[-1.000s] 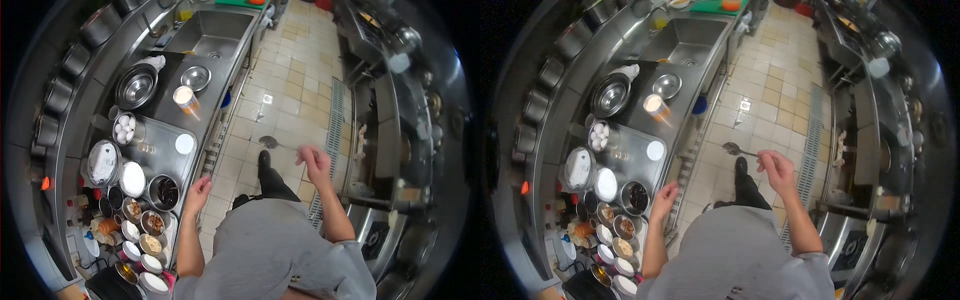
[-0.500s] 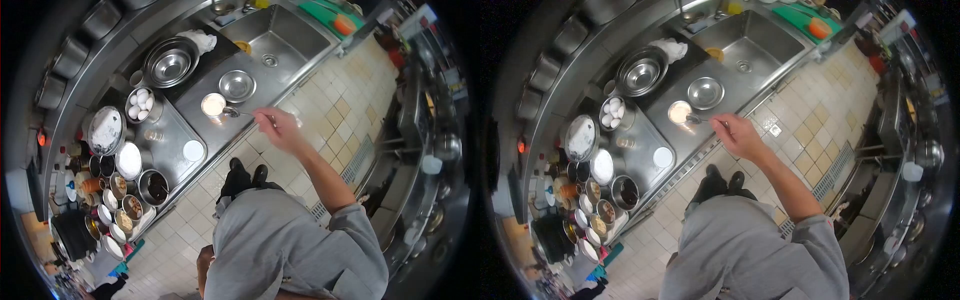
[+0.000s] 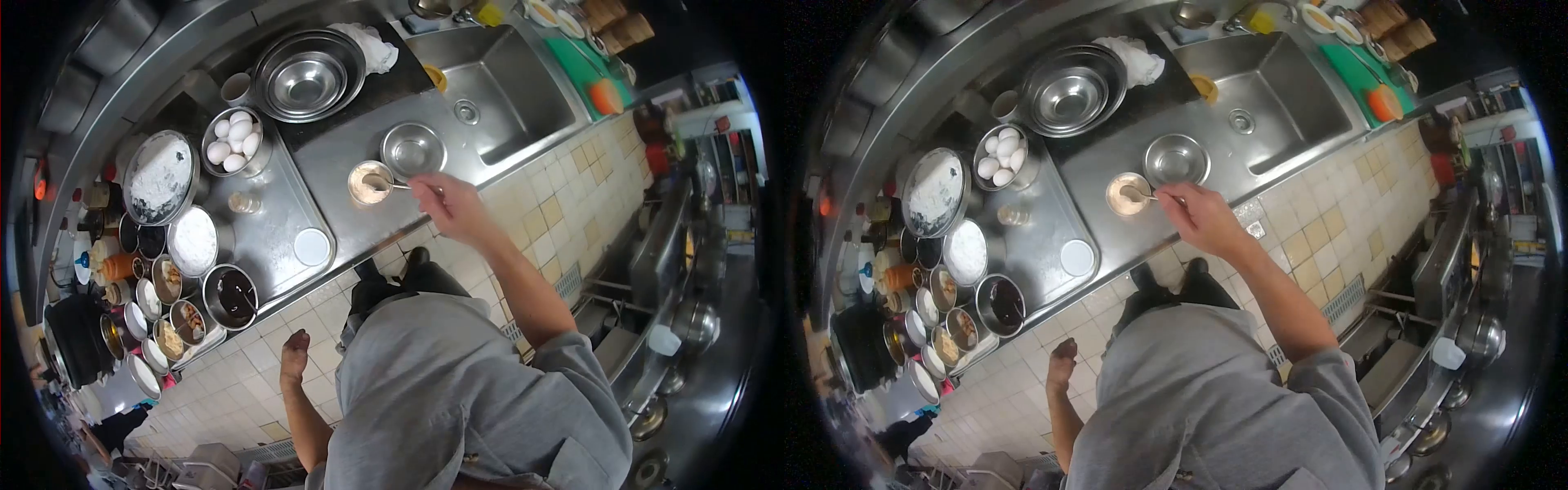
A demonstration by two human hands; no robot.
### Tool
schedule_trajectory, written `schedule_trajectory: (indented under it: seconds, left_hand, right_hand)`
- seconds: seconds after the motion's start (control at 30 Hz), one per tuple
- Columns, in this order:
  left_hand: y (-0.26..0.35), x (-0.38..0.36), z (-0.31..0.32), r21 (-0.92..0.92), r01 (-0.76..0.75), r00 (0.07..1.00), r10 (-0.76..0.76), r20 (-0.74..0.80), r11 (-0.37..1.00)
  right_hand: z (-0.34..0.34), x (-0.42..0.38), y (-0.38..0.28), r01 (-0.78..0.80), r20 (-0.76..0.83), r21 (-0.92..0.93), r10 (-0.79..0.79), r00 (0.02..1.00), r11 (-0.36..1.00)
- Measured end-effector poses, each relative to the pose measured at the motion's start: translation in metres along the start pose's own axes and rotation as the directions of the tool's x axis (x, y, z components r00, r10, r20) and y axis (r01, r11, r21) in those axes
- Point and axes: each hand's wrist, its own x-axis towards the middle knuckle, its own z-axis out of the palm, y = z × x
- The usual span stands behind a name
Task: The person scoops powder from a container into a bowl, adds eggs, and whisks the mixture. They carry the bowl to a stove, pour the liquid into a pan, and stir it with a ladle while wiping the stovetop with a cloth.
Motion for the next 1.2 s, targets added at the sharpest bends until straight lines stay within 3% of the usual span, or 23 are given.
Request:
schedule_trajectory:
  seconds: [0.13,0.2,0.23,0.3,0.33,0.47,0.63,0.7,1.13,1.2]
  left_hand:
    - [0.106,-0.034,0.005,-0.124,0.156,0.985,-0.145,0.092,0.980]
    - [0.136,-0.036,0.020,-0.099,-0.018,0.998,0.024,0.063,0.995]
    - [0.155,-0.037,0.031,-0.113,-0.009,0.999,0.014,0.048,0.994]
    - [0.197,-0.033,0.061,-0.169,-0.343,0.917,0.290,-0.274,0.924]
    - [0.221,-0.033,0.075,-0.182,-0.400,0.878,0.319,-0.356,0.898]
    - [0.295,-0.029,0.122,-0.279,-0.482,0.800,0.287,-0.527,0.831]
    - [0.329,-0.012,0.156,-0.384,-0.492,0.790,0.216,-0.574,0.781]
    - [0.333,-0.002,0.160,-0.388,-0.492,0.787,0.207,-0.582,0.779]
    - [0.341,0.018,0.165,-0.406,-0.486,0.836,0.275,-0.475,0.774]
    - [0.344,0.019,0.165,-0.404,-0.509,0.827,0.299,-0.477,0.760]
  right_hand:
    - [-0.012,0.018,0.009,0.040,0.019,0.006,-0.040,0.999,0.999]
    - [-0.020,0.033,0.006,0.046,0.082,-0.007,-0.045,0.996,0.999]
    - [-0.021,0.039,0.007,0.055,0.102,0.000,-0.054,0.993,0.999]
    - [-0.024,0.049,0.012,0.085,0.173,0.002,-0.084,0.981,0.996]
    - [-0.025,0.055,0.014,0.094,0.202,0.013,-0.095,0.975,0.995]
    - [-0.039,0.074,0.025,0.252,0.340,0.047,-0.253,0.906,0.966]
    - [-0.047,0.093,0.044,0.425,0.404,0.035,-0.402,0.821,0.904]
    - [-0.044,0.093,0.047,0.275,0.393,0.126,-0.302,0.868,0.953]
    - [-0.033,0.071,0.066,0.000,0.409,0.208,-0.087,0.909,0.978]
    - [-0.027,0.066,0.068,-0.201,0.414,0.288,0.068,0.908,0.936]
